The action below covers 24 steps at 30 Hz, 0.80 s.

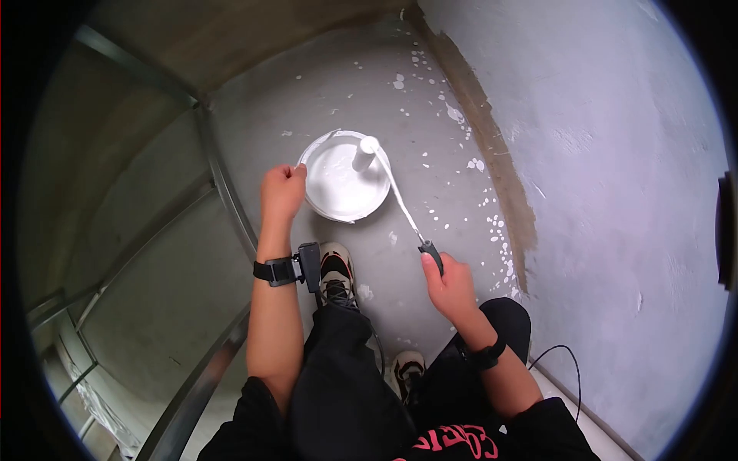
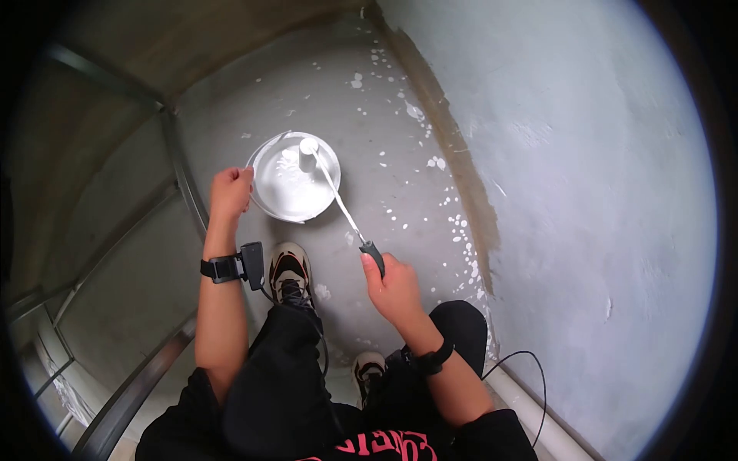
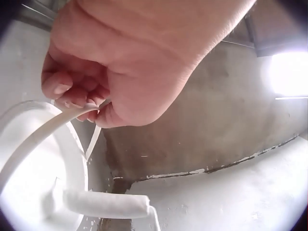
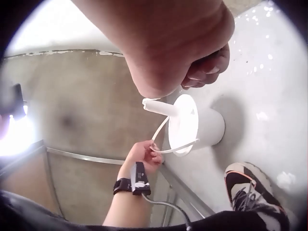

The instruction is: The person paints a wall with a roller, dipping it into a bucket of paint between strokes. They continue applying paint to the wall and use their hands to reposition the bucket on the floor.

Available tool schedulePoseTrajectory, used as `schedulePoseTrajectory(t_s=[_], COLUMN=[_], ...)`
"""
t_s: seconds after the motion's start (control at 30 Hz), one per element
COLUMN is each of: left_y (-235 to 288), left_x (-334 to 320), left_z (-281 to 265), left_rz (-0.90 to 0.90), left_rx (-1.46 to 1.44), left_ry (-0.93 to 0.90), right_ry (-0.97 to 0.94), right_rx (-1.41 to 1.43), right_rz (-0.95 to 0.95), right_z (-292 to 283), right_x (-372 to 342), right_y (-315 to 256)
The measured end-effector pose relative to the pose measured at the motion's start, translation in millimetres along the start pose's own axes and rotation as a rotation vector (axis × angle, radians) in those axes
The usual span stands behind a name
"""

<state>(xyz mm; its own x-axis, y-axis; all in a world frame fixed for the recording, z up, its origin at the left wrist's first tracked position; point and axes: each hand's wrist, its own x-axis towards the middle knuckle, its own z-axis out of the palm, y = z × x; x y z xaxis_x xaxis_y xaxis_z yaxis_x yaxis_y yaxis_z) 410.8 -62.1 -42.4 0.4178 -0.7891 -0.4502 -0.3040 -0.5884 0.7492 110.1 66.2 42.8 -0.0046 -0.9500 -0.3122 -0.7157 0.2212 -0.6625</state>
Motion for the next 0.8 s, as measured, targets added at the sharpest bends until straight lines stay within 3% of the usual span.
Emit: schedulePoseTrajectory(t_s=[0.07,0.3,0.7,0.8], left_y=[-11,-17,-9,-13], left_x=[0,1,-3,9], left_z=[-1,-7,-13,-10], left_rz=[0.060,0.029,-0.037,0.017], left_rx=[0.023,-0.095,-0.039,-0.039], left_ry=[-0.003,-0.037,-0.103,-0.076], right_ry=[0.003,0.019,0.010,0.015], right_rx=[0.044,-0.047,-0.062,-0.092], right_rz=[-0.008,-0.100,-0.119,-0.111], right_z=[-1,10,13,15], right_x=[-4,3,3,9], right_y=[-7,-3,6,5])
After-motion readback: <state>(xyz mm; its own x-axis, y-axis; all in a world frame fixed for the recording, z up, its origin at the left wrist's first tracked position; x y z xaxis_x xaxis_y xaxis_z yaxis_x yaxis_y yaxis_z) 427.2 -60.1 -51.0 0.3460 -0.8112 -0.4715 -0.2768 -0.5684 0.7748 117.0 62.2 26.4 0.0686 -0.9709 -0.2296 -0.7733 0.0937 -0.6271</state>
